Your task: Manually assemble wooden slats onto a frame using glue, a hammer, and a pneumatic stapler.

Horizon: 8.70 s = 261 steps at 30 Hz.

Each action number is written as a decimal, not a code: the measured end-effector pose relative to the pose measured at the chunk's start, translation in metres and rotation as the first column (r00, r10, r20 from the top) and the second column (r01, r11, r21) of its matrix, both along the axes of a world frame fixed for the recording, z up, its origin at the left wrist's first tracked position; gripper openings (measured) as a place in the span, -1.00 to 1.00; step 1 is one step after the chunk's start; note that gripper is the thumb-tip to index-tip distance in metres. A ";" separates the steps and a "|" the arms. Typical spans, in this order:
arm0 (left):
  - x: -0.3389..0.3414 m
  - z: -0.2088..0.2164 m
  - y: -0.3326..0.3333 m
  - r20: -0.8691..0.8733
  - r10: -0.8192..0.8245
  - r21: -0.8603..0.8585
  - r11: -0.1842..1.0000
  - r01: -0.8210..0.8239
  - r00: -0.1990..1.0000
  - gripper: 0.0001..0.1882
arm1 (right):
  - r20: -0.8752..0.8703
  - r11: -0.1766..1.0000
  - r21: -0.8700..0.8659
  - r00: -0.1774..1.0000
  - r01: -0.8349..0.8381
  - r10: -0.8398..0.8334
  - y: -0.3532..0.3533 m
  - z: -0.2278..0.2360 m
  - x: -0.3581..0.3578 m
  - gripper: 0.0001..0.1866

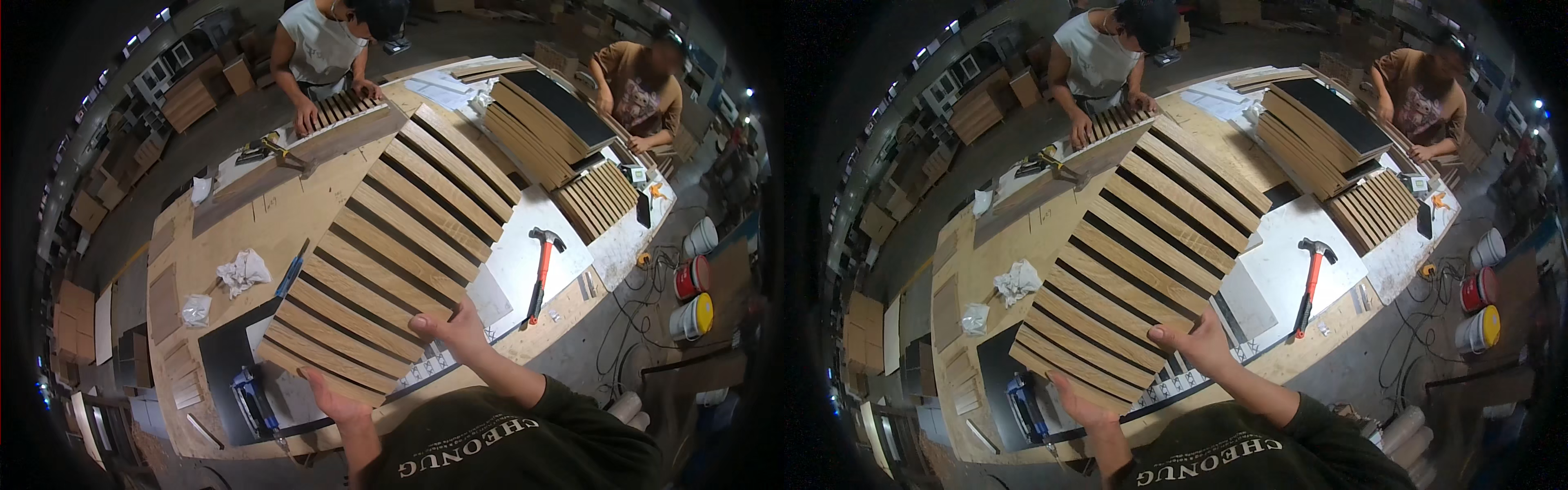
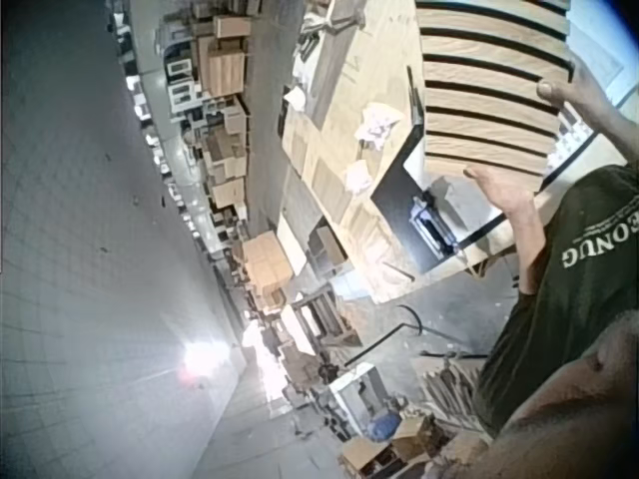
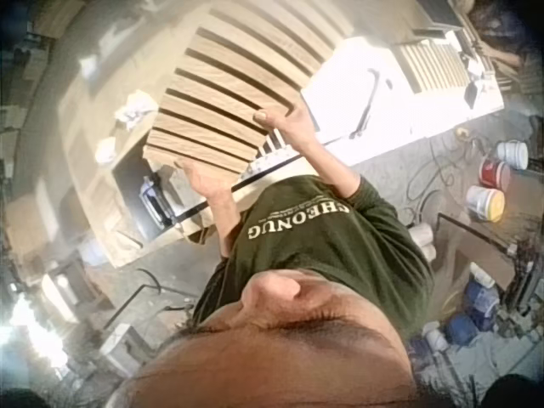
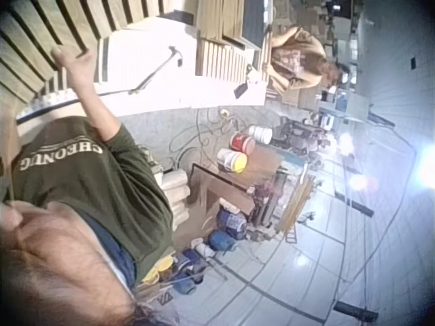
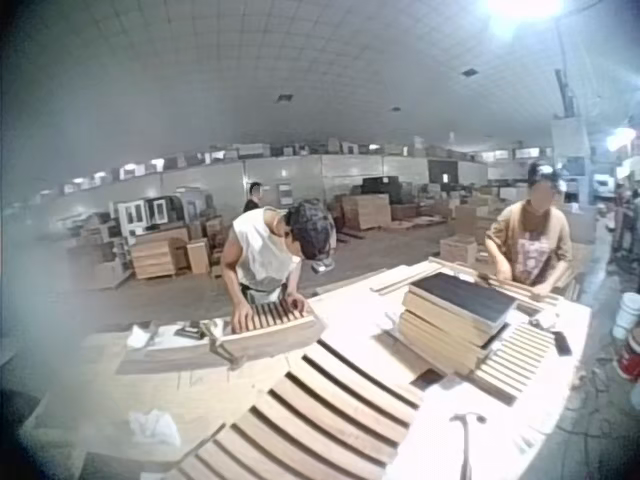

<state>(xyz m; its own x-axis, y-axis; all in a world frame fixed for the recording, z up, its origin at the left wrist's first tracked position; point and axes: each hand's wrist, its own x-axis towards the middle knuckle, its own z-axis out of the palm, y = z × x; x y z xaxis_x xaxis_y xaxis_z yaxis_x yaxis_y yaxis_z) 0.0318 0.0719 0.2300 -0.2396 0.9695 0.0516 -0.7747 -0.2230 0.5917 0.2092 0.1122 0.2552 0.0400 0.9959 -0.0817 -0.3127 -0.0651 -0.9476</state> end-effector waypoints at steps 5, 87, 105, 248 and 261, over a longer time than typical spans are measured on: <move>-0.001 -0.003 0.000 -0.024 0.050 -0.071 0.996 -0.052 0.998 -0.30 | -0.020 0.996 0.088 1.000 -0.006 0.007 -0.001 0.000 0.000 -0.35; -0.033 -0.153 -0.006 0.128 -0.352 -0.576 0.735 0.358 0.927 -0.49 | 0.929 0.959 0.279 0.269 -0.053 -0.255 -0.013 -0.124 0.094 -0.48; -0.032 -0.160 -0.003 0.160 -0.323 -0.643 0.683 0.347 0.933 -0.50 | 0.994 0.891 0.017 0.102 -0.453 0.033 -0.032 -0.121 0.038 -0.08; -0.040 -0.138 0.006 -0.915 -0.193 -0.040 0.918 -0.396 -0.354 -0.40 | 0.396 0.897 -0.394 0.918 0.202 -0.032 0.071 -0.149 0.128 -0.50; -0.050 -0.144 -0.003 -0.971 -0.193 -0.113 0.889 -0.444 -0.139 -0.46 | 0.448 0.899 -0.401 0.894 0.173 0.028 0.077 -0.162 0.129 -0.57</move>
